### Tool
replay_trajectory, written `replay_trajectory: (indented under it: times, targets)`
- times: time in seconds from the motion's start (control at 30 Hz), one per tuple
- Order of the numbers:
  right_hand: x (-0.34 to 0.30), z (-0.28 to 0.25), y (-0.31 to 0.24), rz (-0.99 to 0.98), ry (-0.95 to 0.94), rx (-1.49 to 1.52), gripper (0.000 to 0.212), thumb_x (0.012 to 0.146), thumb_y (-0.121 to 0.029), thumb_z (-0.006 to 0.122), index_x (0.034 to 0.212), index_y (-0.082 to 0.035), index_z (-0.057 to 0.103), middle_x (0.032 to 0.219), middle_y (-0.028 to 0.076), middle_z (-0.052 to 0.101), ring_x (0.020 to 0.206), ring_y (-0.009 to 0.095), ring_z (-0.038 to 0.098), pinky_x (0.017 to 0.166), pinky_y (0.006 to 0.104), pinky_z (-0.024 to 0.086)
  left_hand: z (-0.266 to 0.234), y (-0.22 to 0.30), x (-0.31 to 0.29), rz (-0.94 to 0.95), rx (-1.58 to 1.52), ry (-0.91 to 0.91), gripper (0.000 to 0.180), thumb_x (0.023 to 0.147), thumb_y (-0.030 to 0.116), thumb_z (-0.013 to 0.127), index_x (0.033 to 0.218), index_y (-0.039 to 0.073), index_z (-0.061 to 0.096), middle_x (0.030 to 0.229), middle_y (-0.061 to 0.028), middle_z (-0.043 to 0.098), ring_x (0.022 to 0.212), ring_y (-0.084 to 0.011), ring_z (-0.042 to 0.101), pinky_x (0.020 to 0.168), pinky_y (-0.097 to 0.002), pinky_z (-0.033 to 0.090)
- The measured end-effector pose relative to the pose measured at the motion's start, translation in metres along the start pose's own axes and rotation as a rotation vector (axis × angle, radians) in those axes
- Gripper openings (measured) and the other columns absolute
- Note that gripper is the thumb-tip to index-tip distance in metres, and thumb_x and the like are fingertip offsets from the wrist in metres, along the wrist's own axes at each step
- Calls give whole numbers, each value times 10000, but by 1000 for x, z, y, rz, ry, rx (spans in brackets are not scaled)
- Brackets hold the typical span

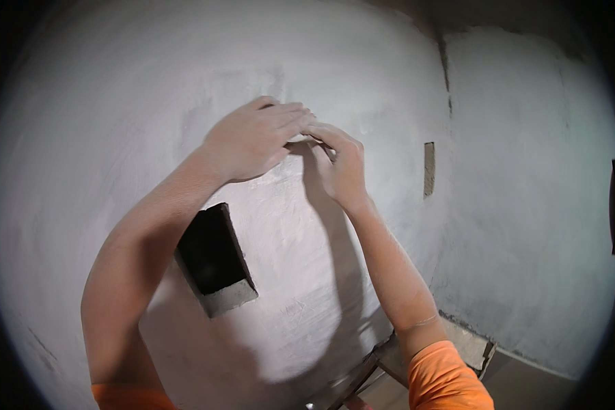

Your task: The person sands the surface of a white wall around a rectangular opening using a piece of sandpaper held by hand. The person also climbs up and down a wooden ladder to reach different sections of the wall.

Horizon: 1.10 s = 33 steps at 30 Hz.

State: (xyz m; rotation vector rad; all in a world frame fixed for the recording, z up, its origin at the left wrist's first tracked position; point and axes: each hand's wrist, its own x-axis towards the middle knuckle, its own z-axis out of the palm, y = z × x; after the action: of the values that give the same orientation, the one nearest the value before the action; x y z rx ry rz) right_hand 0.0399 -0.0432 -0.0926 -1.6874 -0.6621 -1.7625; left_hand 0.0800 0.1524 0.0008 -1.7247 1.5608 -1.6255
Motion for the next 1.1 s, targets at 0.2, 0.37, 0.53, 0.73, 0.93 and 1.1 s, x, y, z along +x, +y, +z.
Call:
replay_trajectory:
  times: [0.2, 0.37, 0.53, 0.73, 0.93, 1.1]
  targets:
    - [-21, -4, 5, 131, 10, -22, 444, 928, -46, 670, 1371, -9, 669, 1491, 226, 611, 1391, 392, 580, 1145, 435, 476, 13, 12, 9, -30, 45, -14, 485, 994, 215, 652, 1467, 111, 629, 1573, 16, 591, 1441, -188, 532, 1210, -397, 410]
    - [-45, -6, 15, 147, -74, -30, 812, 945, -146, 715, 1641, 22, 333, 1690, 257, 363, 1602, 395, 301, 1311, 472, 268, 7, 18, 12, 21, 112, -66, 522, 977, 179, 651, 1493, 117, 614, 1608, 19, 557, 1466, -199, 512, 1202, -417, 418]
    - [-59, -19, 30, 149, -145, -46, 918, 921, -176, 747, 1670, 25, 256, 1733, 245, 284, 1628, 389, 235, 1323, 477, 241, 3, 20, 13, 59, 107, -161, 596, 954, 172, 679, 1539, 124, 571, 1627, 0, 537, 1486, -199, 496, 1204, -422, 420]
    - [-58, -25, 36, 177, -173, 24, 934, 906, -166, 748, 1676, 12, 251, 1734, 238, 284, 1623, 402, 239, 1320, 492, 250, 23, 24, 21, 158, 32, -131, 721, 910, 101, 720, 1594, 143, 495, 1623, -56, 537, 1507, -230, 489, 1224, -437, 429]
    - [-68, -12, 47, 135, -36, 65, 949, 901, -183, 735, 1673, 43, 231, 1716, 272, 297, 1615, 426, 245, 1319, 497, 242, 32, 43, 40, 255, -4, -232, 567, 977, 146, 666, 1535, 168, 571, 1627, -90, 526, 1489, -278, 510, 1263, -426, 411]
    - [-62, -16, 44, 164, -123, -26, 1004, 907, -243, 692, 1701, 4, 129, 1762, 237, 190, 1649, 405, 131, 1340, 565, 101, -2, -20, 61, -106, 357, -72, 415, 1048, 136, 549, 1447, 134, 662, 1604, -125, 546, 1519, -289, 474, 1291, -453, 357]
